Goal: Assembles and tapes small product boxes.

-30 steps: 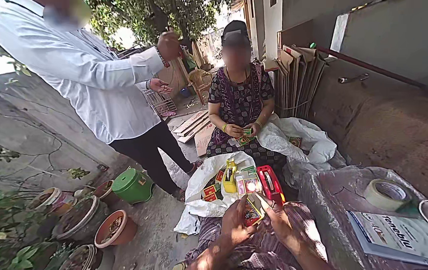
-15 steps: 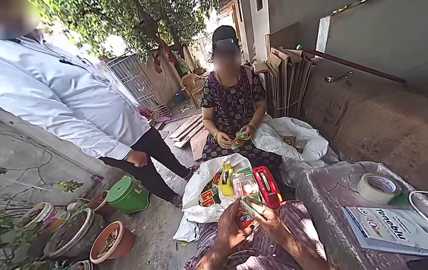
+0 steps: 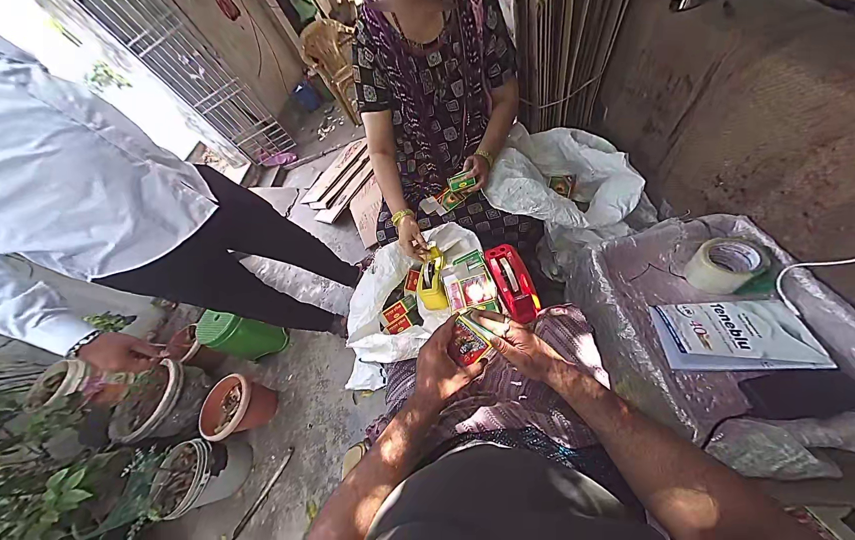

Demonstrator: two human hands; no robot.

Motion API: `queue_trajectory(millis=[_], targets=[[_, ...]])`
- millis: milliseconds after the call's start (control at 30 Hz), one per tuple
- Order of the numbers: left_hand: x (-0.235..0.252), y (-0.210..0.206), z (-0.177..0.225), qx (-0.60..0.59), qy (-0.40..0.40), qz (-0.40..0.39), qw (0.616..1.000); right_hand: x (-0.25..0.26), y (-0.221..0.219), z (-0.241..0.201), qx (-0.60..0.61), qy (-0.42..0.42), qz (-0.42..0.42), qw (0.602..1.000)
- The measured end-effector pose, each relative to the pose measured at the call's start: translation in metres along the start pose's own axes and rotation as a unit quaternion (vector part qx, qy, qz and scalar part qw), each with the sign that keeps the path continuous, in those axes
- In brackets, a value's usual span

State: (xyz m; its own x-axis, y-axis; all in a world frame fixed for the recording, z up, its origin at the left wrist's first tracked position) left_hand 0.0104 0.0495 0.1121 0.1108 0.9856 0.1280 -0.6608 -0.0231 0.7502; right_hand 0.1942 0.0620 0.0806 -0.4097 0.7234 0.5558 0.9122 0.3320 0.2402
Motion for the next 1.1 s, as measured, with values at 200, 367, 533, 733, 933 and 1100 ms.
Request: queue_trajectory(millis=[200, 367, 533, 733, 933, 1100], targets=[[-0.002, -0.002, 0.004, 0.02, -0.004, 0.01, 1.0, 0.0, -0.006, 0.006, -0.027, 0.021, 0.012, 0.999], [-0.004, -0.004, 0.002, 0.018, -0.015, 0.022, 0.999, -0.002, -0.011, 0.009, -0.048, 0.048, 0.029, 0.997], [-0.008, -0.001, 0.0, 0.038, -0.018, 0.048, 0.998, -0.002, -0.019, 0.003, -0.1, 0.008, 0.008, 0.995], [-0.011, -0.002, 0.003, 0.053, -0.005, 0.065, 0.996, -0.002, -0.022, -0.001, -0.121, 0.001, 0.014, 0.993], [-0.008, 0.001, 0.005, 0.073, -0.001, 0.055, 0.996, -0.002, -0.02, 0.002, -0.108, 0.007, 0.013, 0.994], [-0.008, 0.002, 0.014, 0.108, 0.006, 0.062, 0.992, -0.003, -0.021, -0.001, -0.113, -0.016, 0.041, 0.993]])
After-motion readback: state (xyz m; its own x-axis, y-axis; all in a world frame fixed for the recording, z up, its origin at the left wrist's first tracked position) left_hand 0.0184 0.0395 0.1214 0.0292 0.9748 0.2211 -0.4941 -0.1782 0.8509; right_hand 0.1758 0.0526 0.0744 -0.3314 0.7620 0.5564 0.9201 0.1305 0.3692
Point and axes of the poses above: each hand's wrist, its own x-axis towards the middle knuckle, its own y-axis out of the back of the hand, z = x × y, the point moved 5 cm from there along x, towards the middle knuckle, and after that the axes turned 8 degrees about y, right-handed, at the moved point
